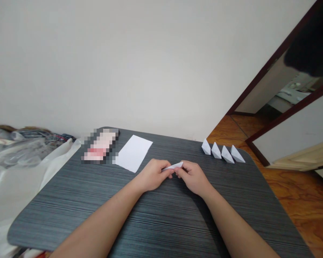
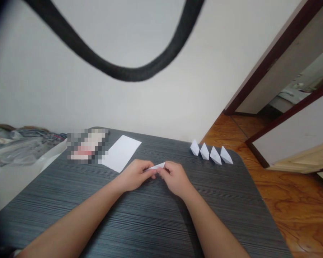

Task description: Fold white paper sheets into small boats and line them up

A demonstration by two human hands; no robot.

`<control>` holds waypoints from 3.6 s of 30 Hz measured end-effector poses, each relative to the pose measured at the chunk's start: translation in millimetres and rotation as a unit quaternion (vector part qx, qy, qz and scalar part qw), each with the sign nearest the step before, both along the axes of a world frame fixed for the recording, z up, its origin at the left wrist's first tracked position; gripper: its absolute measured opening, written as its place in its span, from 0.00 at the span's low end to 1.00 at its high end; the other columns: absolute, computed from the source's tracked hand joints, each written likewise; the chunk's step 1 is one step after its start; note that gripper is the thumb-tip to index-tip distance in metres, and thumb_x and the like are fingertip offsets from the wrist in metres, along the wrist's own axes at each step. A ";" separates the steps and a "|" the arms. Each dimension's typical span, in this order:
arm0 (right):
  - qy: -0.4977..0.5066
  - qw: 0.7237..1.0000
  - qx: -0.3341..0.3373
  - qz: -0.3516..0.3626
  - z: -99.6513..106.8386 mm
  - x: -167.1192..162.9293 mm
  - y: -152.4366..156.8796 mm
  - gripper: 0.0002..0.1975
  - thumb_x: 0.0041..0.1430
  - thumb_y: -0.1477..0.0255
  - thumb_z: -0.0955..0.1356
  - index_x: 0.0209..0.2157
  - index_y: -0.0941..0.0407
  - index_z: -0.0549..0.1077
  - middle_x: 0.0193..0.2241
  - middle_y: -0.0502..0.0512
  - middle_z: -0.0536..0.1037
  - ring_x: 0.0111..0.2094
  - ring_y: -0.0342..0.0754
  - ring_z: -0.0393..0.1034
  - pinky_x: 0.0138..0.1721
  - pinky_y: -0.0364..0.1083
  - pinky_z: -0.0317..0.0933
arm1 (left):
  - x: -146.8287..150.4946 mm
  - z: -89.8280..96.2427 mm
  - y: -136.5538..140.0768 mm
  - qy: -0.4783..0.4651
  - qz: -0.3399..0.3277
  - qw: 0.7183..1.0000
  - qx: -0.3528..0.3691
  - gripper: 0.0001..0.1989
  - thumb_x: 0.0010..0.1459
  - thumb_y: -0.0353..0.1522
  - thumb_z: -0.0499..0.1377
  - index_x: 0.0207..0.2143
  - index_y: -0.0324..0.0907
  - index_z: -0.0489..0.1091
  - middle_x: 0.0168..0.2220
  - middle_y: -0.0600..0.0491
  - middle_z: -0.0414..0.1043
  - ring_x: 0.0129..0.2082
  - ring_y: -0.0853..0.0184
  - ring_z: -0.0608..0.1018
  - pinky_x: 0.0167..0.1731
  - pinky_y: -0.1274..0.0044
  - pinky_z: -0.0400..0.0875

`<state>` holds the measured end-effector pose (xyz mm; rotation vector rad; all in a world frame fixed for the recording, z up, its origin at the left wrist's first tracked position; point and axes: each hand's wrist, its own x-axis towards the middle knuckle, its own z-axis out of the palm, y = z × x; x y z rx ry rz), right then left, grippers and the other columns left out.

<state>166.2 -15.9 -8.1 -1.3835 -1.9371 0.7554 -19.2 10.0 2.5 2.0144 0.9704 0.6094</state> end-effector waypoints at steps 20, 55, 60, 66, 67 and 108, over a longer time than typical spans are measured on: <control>0.025 0.999 0.024 0.027 3.0 -3.2 -1.1 0.07 0.59 0.72 0.64 0.28 0.57 0.71 0.26 0.51 0.72 0.28 0.44 0.65 0.31 0.43 0.56 | -1.2 3.0 -1.6 0.018 -0.021 0.999 -0.035 0.17 0.59 0.37 0.50 0.25 0.38 0.72 0.21 0.56 0.70 0.20 0.73 0.67 0.21 0.82 0.55; 0.225 0.964 -0.037 -0.138 -9.2 6.9 3.7 0.17 0.60 0.63 0.62 0.24 0.58 0.71 0.19 0.51 0.70 0.18 0.41 0.57 0.20 0.41 0.51 | -0.8 1.5 0.8 -0.030 0.021 0.994 -0.100 0.19 0.59 0.40 0.48 0.28 0.39 0.73 0.22 0.54 0.72 0.22 0.71 0.71 0.25 0.80 0.63; 0.247 0.961 -0.089 -0.082 -14.7 7.2 3.3 0.13 0.58 0.63 0.63 0.31 0.58 0.72 0.21 0.51 0.72 0.17 0.40 0.57 0.19 0.41 0.51 | -1.8 -1.0 2.0 -0.041 0.030 0.992 -0.117 0.21 0.60 0.41 0.47 0.28 0.38 0.73 0.20 0.54 0.70 0.21 0.71 0.70 0.25 0.80 0.64; 0.177 0.978 -0.067 -0.086 -14.6 9.0 3.1 0.14 0.59 0.64 0.63 0.28 0.59 0.73 0.22 0.53 0.74 0.23 0.44 0.65 0.23 0.42 0.57 | -1.5 -1.8 2.0 -0.044 0.033 0.992 -0.113 0.20 0.59 0.42 0.47 0.28 0.38 0.73 0.21 0.53 0.70 0.21 0.71 0.70 0.25 0.80 0.63; 0.168 0.981 -0.060 -0.081 -12.6 9.0 2.8 0.13 0.59 0.65 0.63 0.28 0.59 0.73 0.23 0.53 0.74 0.24 0.44 0.66 0.25 0.42 0.58 | -1.0 -2.1 2.0 -0.050 0.032 0.992 -0.111 0.20 0.59 0.41 0.48 0.29 0.38 0.73 0.22 0.53 0.71 0.22 0.71 0.71 0.25 0.80 0.63; 0.111 0.993 -0.033 -0.002 -10.1 6.2 2.3 0.08 0.61 0.73 0.61 0.30 0.56 0.71 0.25 0.50 0.74 0.28 0.44 0.69 0.33 0.43 0.60 | 1.0 -1.0 0.0 -0.079 0.031 0.996 -0.002 0.10 0.60 0.33 0.49 0.36 0.40 0.69 0.34 0.52 0.72 0.34 0.68 0.71 0.35 0.78 0.64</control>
